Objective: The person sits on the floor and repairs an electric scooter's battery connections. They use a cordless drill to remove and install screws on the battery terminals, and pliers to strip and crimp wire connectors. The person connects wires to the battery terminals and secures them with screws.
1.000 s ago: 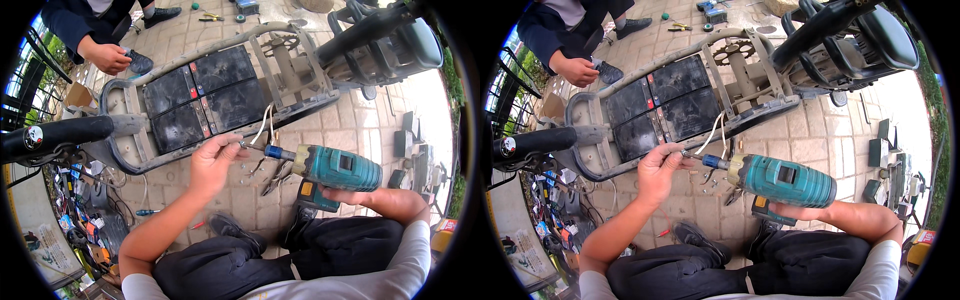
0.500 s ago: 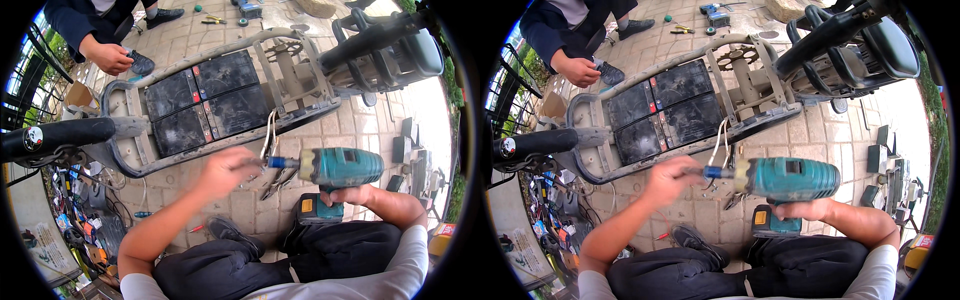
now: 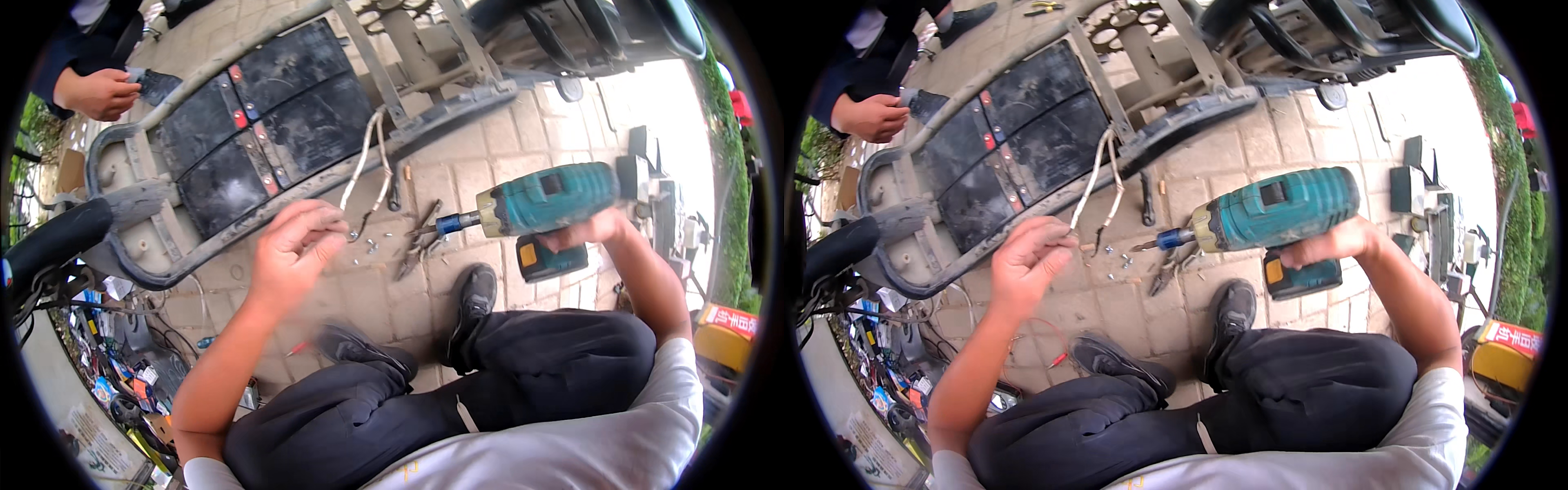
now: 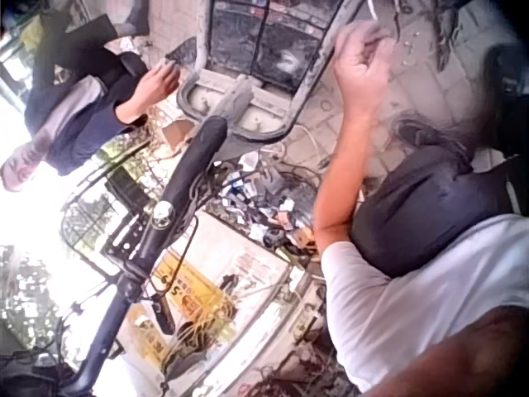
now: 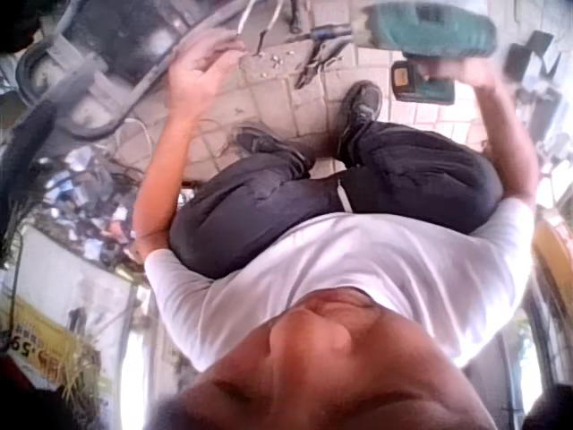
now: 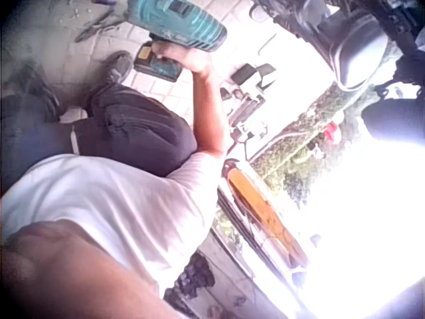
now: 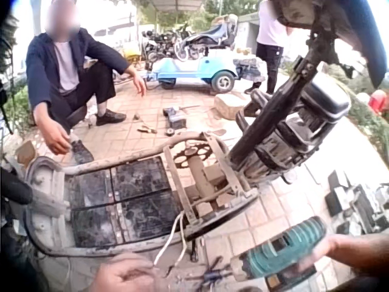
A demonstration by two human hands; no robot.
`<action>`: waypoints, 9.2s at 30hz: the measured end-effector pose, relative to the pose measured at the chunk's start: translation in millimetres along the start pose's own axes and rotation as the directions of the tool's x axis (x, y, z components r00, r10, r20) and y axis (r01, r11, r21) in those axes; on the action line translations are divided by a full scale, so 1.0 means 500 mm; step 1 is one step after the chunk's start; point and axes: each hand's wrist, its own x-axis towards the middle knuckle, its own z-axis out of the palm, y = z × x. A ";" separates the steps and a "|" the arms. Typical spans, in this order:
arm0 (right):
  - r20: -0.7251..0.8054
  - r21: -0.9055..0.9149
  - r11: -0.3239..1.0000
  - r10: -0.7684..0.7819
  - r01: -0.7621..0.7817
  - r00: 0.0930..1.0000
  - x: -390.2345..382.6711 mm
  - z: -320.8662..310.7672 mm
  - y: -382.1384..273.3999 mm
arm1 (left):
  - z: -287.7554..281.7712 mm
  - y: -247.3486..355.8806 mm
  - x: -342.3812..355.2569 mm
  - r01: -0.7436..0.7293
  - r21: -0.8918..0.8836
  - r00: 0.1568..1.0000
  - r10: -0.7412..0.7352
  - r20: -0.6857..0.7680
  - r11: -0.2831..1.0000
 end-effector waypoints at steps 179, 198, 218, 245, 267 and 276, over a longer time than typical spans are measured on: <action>-0.283 -0.900 0.432 -0.676 0.055 0.681 0.065 0.083 -0.130 | 0.130 0.160 0.160 -0.021 0.680 0.991 0.105 -0.083 0.733; -0.231 -0.457 0.832 -0.453 0.315 0.861 0.055 0.043 -0.152 | 0.109 0.174 0.150 -0.159 0.466 0.986 0.163 0.032 0.870; -0.135 -0.229 0.960 -0.194 0.160 0.972 0.049 0.049 -0.165 | 0.104 0.165 0.156 -0.028 0.175 0.999 0.031 -0.017 0.984; -0.287 -0.416 0.830 -0.508 0.372 0.812 0.079 0.067 -0.113 | 0.114 0.183 0.152 0.150 -0.072 0.986 -0.154 -0.057 0.986; -0.297 -0.851 0.514 -0.641 0.108 0.708 0.007 0.049 -0.108 | 0.157 0.164 0.193 0.042 0.102 0.997 -0.036 -0.061 0.994; -0.360 -0.772 0.623 -0.593 0.127 0.720 0.020 0.068 -0.096 | 0.118 0.241 0.168 0.068 0.384 0.997 -0.077 0.008 0.921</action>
